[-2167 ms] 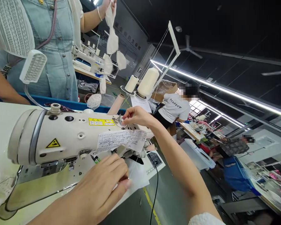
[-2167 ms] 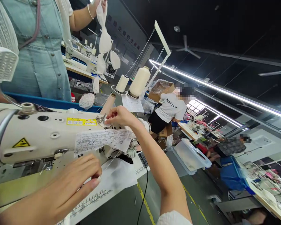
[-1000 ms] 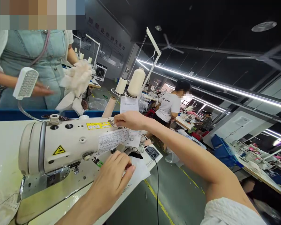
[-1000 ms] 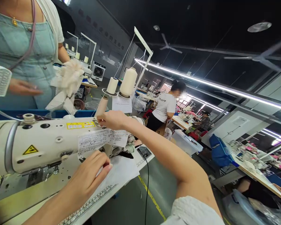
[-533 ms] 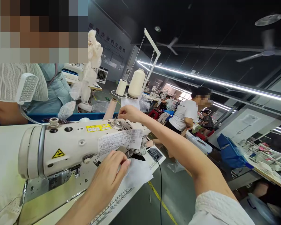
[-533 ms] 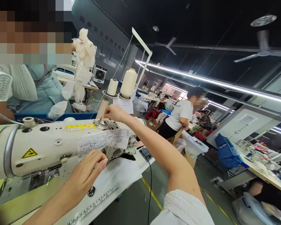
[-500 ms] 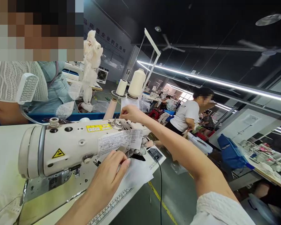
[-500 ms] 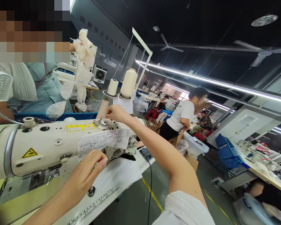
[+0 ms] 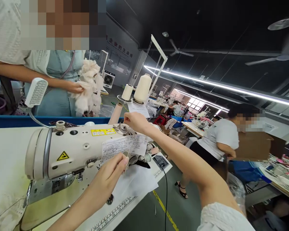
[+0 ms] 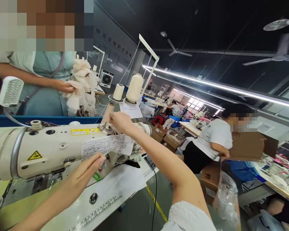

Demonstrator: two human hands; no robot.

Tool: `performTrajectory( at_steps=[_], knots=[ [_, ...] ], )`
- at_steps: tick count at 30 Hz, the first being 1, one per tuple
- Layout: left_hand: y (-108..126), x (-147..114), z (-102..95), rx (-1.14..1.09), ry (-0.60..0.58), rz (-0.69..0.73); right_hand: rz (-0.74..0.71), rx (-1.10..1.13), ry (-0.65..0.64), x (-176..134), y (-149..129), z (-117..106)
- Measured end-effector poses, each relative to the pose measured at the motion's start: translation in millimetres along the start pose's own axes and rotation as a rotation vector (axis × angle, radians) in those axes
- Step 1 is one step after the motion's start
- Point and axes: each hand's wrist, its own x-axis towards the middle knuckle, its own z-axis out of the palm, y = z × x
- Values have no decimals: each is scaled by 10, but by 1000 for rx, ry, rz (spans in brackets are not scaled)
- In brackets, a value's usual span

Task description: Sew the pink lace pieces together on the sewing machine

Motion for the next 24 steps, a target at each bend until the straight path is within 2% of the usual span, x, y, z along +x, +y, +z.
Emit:
performTrajectory(
  at_steps=[3,6,9,11,13,16,20,24],
  knots=[
    [-8,48,18,6,-41,-16,34,-46,-21,-167,87,-26],
    [-54,59,34,39,-100,-35,-23,-62,-60,-322,21,-65],
    [-52,77,40,7,-60,-57,-80,-61,-57,-251,-109,-74],
    [-16,126,48,-65,-26,-52,-70,-71,-35,-131,-130,-61],
    [25,199,64,-146,-21,-56,-33,-92,-24,-55,-76,-45],
    [45,286,96,-207,-56,-79,3,-124,-34,-121,43,-40],
    [-15,281,114,-242,-79,-88,-91,-117,-83,-276,9,-74],
    [-61,292,95,-332,-49,-120,-137,-84,-61,-123,-101,-94]
  ],
)
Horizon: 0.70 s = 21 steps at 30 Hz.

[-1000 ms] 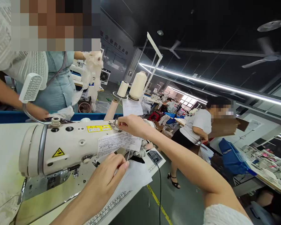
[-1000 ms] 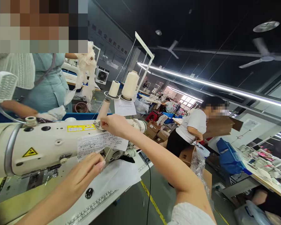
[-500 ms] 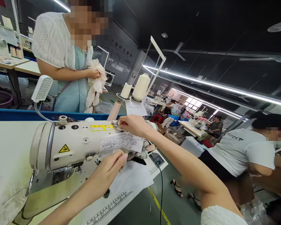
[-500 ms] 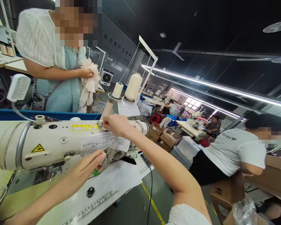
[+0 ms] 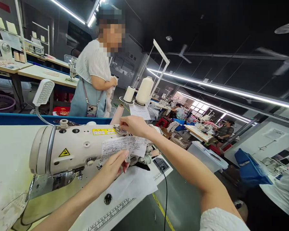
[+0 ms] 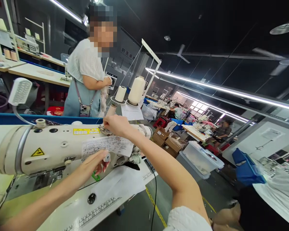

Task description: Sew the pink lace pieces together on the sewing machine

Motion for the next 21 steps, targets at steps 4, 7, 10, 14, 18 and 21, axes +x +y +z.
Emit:
performTrajectory(
  at_steps=[4,7,10,14,18,21],
  knots=[
    [-30,123,17,-101,12,-15,70,-14,16,74,150,30],
    [-93,155,48,-163,-2,-30,78,-30,-2,-79,225,58],
    [-126,89,47,-210,-9,-48,5,-13,-26,-160,139,53],
    [-50,80,35,-320,9,-77,-27,20,2,36,38,32],
    [14,251,114,-446,13,-130,38,8,20,85,174,52],
    [-21,281,169,-490,-12,-165,56,-1,1,-110,245,65]
  ],
)
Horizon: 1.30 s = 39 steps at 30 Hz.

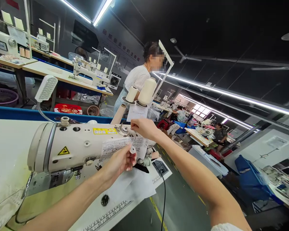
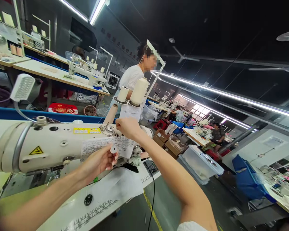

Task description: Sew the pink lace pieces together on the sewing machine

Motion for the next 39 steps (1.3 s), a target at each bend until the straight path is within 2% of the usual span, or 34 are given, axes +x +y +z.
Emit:
performTrajectory(
  at_steps=[3,6,10,14,18,22,26,29,31,35,39],
  knots=[
    [-39,-99,-36,-21,-30,-17,-58,25,-22,-120,-64,-12],
    [20,-161,-54,-118,-11,-2,-118,80,-9,14,-164,-29],
    [143,7,51,-223,30,3,-82,112,27,262,-94,-14],
    [101,130,149,-257,21,-49,-41,113,15,139,66,10],
    [21,-52,75,-268,15,-88,-111,169,-29,16,13,1],
    [129,-153,8,-357,64,-30,-153,251,-21,224,-90,17],
    [278,46,174,-422,57,-44,-99,263,22,377,-2,60],
    [270,169,334,-446,43,-95,-80,243,15,288,98,78],
    [209,158,374,-448,44,-132,-75,218,7,163,112,75],
    [85,-34,278,-449,58,-168,-68,156,-3,-55,-34,47],
    [160,-204,153,-493,73,-87,-77,133,-12,-30,-246,-2]
  ],
)
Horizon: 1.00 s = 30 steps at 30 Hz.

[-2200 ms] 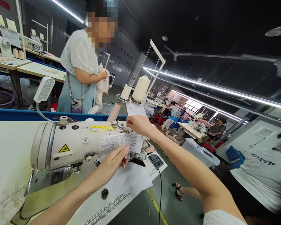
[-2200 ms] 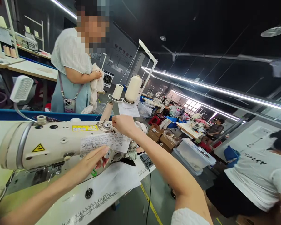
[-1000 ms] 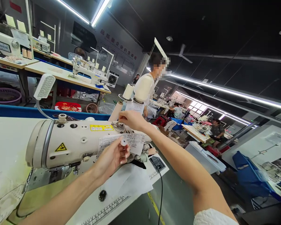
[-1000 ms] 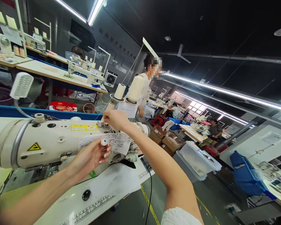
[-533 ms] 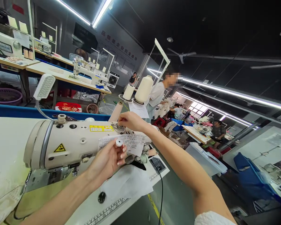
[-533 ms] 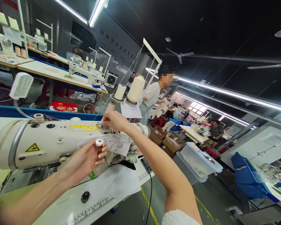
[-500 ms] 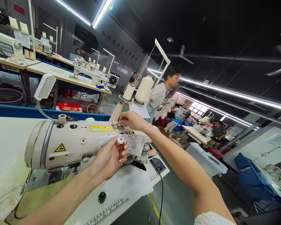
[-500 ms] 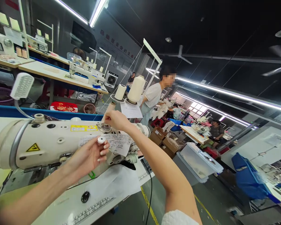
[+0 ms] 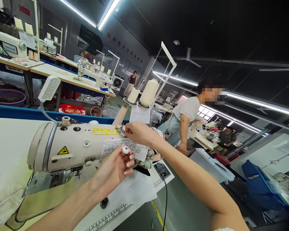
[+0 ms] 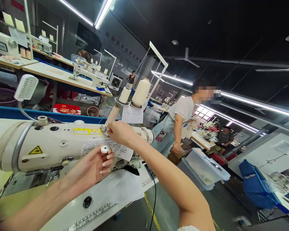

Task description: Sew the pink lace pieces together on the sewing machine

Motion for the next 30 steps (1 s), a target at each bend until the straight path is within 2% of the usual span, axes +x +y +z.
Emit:
performTrajectory(
  at_steps=[5,10,15,19,22,26,30],
  knots=[
    [191,-30,119,-108,14,87,4,4,14,100,-62,-16],
    [161,-77,111,-122,-25,83,14,11,86,-78,-26,84],
    [111,-146,27,-101,-40,101,-204,9,134,-206,-29,178],
    [141,-129,74,-99,0,138,-326,-67,160,-116,-50,182],
    [188,-36,169,-124,14,159,-274,39,195,79,-16,164],
    [239,222,297,-138,4,185,-154,189,258,333,173,181],
    [205,488,386,-117,5,150,-48,169,340,333,428,264]
  ],
)
